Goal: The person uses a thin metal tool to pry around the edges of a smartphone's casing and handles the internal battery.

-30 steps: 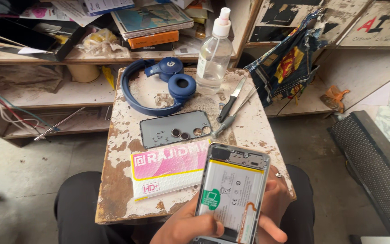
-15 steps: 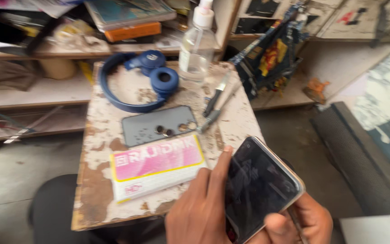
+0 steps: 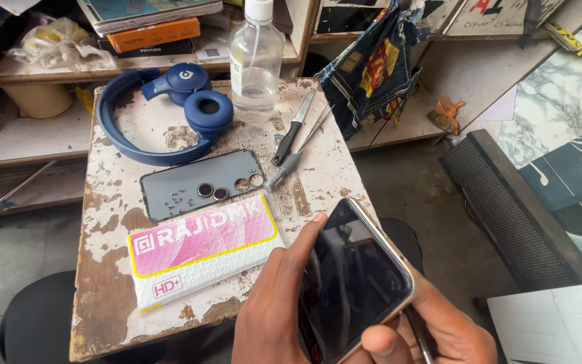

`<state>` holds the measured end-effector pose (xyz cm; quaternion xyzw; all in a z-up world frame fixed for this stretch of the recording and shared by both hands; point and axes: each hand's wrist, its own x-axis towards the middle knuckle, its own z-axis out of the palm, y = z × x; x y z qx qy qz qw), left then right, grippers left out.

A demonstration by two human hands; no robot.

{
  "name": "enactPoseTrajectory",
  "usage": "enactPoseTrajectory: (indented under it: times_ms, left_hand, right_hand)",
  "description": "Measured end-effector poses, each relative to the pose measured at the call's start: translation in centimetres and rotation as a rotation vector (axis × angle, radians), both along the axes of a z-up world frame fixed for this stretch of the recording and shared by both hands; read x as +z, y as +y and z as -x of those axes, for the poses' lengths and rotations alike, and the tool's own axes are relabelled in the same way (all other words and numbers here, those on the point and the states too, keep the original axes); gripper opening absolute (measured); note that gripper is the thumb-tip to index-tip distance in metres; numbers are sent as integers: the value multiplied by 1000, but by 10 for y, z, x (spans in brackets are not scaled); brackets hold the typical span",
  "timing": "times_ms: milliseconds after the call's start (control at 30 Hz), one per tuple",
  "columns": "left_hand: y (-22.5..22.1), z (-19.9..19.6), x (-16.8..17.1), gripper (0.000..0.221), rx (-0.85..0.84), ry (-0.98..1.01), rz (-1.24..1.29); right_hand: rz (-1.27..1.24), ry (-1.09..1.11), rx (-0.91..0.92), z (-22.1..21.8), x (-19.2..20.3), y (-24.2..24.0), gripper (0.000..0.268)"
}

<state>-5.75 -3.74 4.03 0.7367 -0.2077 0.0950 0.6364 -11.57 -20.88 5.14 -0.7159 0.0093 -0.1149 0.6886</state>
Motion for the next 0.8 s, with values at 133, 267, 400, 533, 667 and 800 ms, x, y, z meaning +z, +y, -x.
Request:
enactPoseTrajectory:
  times_ms: [133,267,400,533,667,800]
  left_hand:
    - [-1,-2,-3,89,-84,139,66]
    - [1,-10,-8,94,-388,304,417]
    - [10,-12,-15,89,-475,697,678]
    - [23,-12,-24,69,-381,887,999]
    - [36,-23,-33,54,-223,747,1097]
    - [57,-33,-30,53,85,631,995]
  right_hand:
    - [-20,-36,-33,-8,-12,0,73]
    - [-173,38,-68,-25,-21,-4,73]
    - [-261,-15,128,-32,-15,8,83]
    - [-238,-76,151,-34,-9,19,79]
    - [-202,-180,180,-37,-22,26,59]
    - [-139,-27,18,-28,-32,29,32]
